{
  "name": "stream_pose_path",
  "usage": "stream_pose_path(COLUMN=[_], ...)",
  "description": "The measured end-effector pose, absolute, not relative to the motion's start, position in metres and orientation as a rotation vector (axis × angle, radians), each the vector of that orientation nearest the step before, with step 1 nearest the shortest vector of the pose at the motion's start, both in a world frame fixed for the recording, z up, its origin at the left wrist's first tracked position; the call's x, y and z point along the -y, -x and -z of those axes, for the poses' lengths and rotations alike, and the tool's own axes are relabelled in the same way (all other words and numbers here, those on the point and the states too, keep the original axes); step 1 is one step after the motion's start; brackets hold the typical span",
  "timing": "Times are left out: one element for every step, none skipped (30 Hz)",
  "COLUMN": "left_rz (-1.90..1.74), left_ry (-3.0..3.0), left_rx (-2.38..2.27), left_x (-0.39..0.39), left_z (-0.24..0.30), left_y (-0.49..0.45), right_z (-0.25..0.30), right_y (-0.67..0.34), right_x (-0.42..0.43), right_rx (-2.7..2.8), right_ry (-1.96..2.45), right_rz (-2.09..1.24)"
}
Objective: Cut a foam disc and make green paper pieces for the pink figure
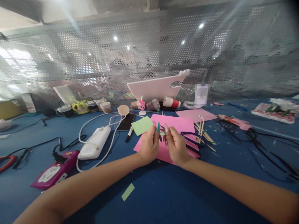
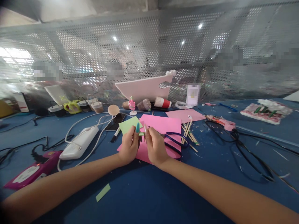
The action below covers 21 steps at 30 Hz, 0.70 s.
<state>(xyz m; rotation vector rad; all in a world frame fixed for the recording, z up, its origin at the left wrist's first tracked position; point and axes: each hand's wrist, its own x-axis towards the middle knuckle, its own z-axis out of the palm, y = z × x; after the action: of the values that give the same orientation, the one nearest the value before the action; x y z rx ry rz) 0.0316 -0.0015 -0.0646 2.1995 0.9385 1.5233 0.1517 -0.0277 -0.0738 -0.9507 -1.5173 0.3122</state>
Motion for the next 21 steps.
stream_pose_path(left_rz=[-1.553, -1.578, -1.596, -1.61, -1.623, -1.631, -1.63, -1.62, -1.604, -1.588, -1.576, -1.565, -1.554, -1.537, -1.512, -1.481, -1.45, -1.429, -1.415, -1.402, -1.387], left_ry=[-2.243, -2.289, -2.333, -2.37, -2.398, -2.414, -2.424, -2.427, -2.424, -2.416, -2.403, -2.379, -2.343, -2.294, -2.233, -2.166, -2.1, -2.042, -1.992, -1.955, -1.927], left_rx=[-0.968, -0.994, -1.008, -1.009, -1.004, -0.997, -0.988, -0.982, -0.979, -0.975, -0.961, -0.936, -0.897, -0.847, -0.789, -0.73, -0.679, -0.637, -0.61, -0.592, -0.579], left_x=[0.0009, 0.0004, 0.0001, 0.0, 0.0001, 0.0004, 0.0008, 0.0012, 0.0015, 0.0015, 0.0012, 0.0005, -0.0006, -0.002, -0.0035, -0.0051, -0.0064, -0.0075, -0.0081, -0.0084, -0.0082], left_z=[0.0649, 0.0652, 0.0654, 0.0655, 0.0655, 0.0654, 0.0653, 0.0653, 0.0653, 0.0655, 0.0657, 0.0662, 0.0667, 0.0672, 0.0677, 0.0681, 0.0682, 0.0681, 0.0678, 0.0673, 0.0667], left_y=[-0.0312, -0.0307, -0.0302, -0.0298, -0.0294, -0.0291, -0.0288, -0.0286, -0.0283, -0.028, -0.0277, -0.0274, -0.0271, -0.0268, -0.0266, -0.0265, -0.0264, -0.0264, -0.0263, -0.0263, -0.0264], right_z=[0.0739, 0.0738, 0.0734, 0.0729, 0.0724, 0.0719, 0.0714, 0.0712, 0.0713, 0.0715, 0.072, 0.0725, 0.0731, 0.0736, 0.074, 0.0743, 0.0745, 0.0747, 0.0747, 0.0746, 0.0743], right_y=[-0.1519, -0.1523, -0.1526, -0.153, -0.1533, -0.1535, -0.1537, -0.1538, -0.1539, -0.1539, -0.154, -0.154, -0.154, -0.154, -0.1541, -0.1542, -0.1543, -0.1545, -0.1546, -0.1547, -0.1548], right_x=[0.028, 0.0286, 0.0294, 0.0303, 0.0311, 0.0316, 0.0319, 0.0318, 0.0313, 0.0306, 0.0296, 0.0287, 0.0278, 0.027, 0.0263, 0.0258, 0.0255, 0.0254, 0.0253, 0.0254, 0.0254], right_rx=[1.51, 1.519, 1.542, 1.573, 1.604, 1.625, 1.634, 1.634, 1.632, 1.633, 1.632, 1.632, 1.631, 1.627, 1.622, 1.617, 1.614, 1.611, 1.608, 1.606, 1.601], right_ry=[0.95, 0.951, 0.954, 0.957, 0.962, 0.97, 0.981, 0.991, 0.999, 1.003, 1.002, 0.998, 0.993, 0.989, 0.984, 0.975, 0.963, 0.951, 0.937, 0.924, 0.914], right_rz=[-0.299, -0.274, -0.245, -0.218, -0.197, -0.185, -0.183, -0.188, -0.197, -0.21, -0.224, -0.241, -0.257, -0.273, -0.291, -0.311, -0.332, -0.35, -0.365, -0.376, -0.385])
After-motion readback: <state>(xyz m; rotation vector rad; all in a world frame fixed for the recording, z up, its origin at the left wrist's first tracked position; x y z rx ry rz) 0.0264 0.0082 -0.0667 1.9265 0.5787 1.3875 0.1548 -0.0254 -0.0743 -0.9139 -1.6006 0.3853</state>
